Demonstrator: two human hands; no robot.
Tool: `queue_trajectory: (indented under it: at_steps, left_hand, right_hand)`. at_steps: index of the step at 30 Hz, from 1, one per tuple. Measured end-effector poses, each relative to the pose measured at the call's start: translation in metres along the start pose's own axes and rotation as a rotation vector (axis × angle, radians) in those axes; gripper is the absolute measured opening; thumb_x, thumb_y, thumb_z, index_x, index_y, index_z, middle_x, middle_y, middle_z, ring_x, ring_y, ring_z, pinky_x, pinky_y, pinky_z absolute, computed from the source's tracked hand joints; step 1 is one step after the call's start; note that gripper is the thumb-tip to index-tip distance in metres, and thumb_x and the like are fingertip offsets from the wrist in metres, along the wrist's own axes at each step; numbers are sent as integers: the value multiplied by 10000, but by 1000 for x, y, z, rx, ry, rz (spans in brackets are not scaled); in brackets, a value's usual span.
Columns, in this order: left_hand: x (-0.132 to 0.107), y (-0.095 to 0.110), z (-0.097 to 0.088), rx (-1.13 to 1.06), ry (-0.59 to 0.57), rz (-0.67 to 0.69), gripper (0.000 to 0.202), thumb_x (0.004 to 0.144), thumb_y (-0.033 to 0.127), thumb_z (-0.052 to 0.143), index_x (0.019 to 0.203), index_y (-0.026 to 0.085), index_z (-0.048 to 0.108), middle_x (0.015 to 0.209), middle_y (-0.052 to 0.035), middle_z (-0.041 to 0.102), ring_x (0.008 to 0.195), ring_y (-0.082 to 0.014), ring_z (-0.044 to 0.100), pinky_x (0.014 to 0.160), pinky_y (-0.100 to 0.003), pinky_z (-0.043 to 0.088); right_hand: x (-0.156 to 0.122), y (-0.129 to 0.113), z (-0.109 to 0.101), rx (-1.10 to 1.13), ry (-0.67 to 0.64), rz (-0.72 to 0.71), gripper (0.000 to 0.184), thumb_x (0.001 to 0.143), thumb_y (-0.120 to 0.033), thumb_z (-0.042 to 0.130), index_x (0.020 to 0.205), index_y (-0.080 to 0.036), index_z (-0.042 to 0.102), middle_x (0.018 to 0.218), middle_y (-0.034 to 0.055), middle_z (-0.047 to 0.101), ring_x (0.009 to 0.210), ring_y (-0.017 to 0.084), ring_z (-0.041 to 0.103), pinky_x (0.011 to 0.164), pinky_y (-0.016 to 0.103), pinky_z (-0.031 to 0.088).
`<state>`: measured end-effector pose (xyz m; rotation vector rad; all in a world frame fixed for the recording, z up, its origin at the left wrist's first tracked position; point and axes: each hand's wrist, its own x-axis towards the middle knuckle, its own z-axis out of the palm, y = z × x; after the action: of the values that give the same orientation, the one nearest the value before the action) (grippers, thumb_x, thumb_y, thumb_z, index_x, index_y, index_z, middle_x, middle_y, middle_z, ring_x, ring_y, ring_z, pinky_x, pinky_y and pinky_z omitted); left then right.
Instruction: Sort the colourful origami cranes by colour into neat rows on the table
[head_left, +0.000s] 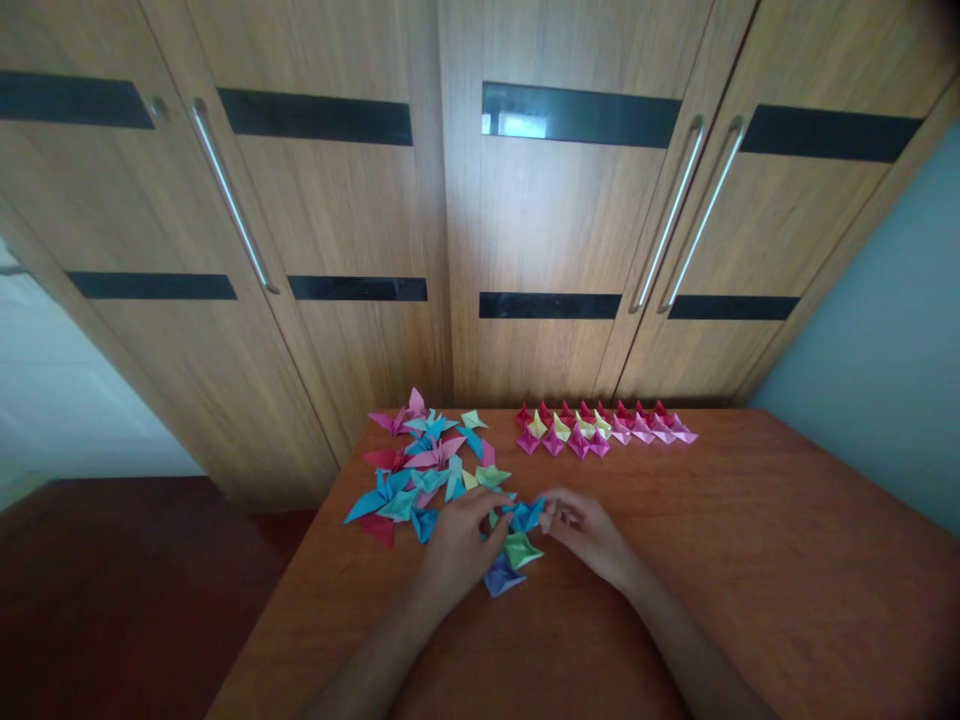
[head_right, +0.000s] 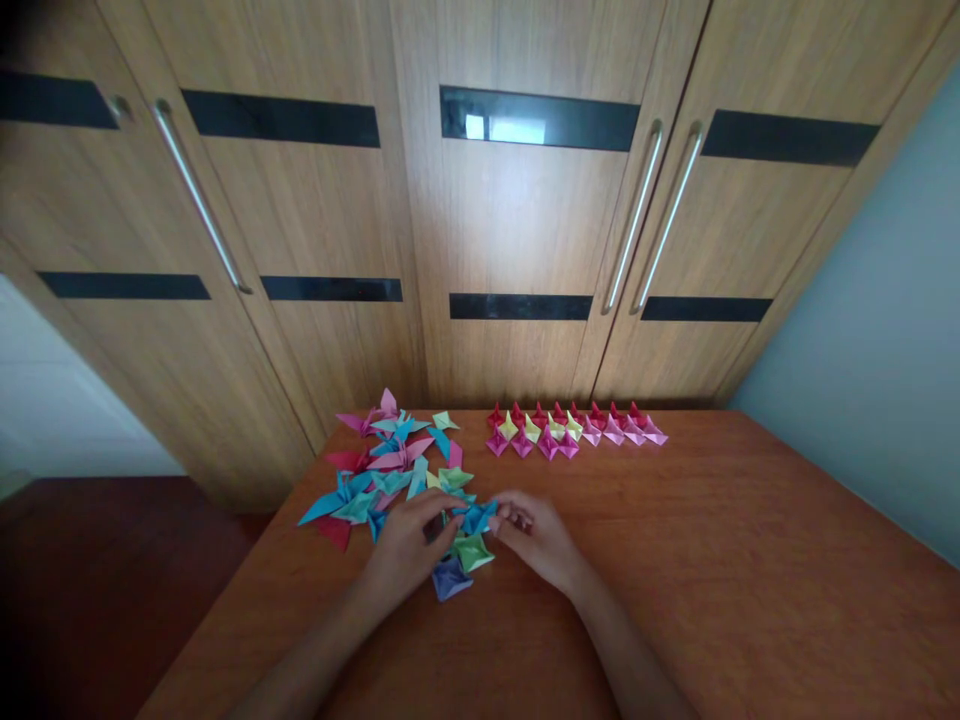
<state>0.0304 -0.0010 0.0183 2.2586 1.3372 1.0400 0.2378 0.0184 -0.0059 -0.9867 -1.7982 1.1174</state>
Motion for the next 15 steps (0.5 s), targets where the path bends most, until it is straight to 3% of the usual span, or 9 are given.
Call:
queue_trajectory:
  at_steps: [10, 15]
  left_hand:
    - [-11, -4, -3, 47, -33, 2, 225, 868, 185, 512, 1040, 238, 647, 956, -29, 670, 825, -156, 624, 740, -254, 487]
    - [-13, -5, -7, 87, -60, 11, 210, 889, 185, 469, 988, 230, 648, 932, -32, 667, 843, -165, 624, 737, -255, 486]
  right_hand:
    - [1, 10, -1, -94, 40, 29, 276, 823, -438, 570, 762, -175, 632, 608, -18, 558, 560, 106, 487, 523, 207, 361]
    - [3, 14, -22, -84, 219, 36, 305, 801, -469, 577, 707, -178, 588, 636, -6, 583, 610, 130, 532, 577, 229, 405]
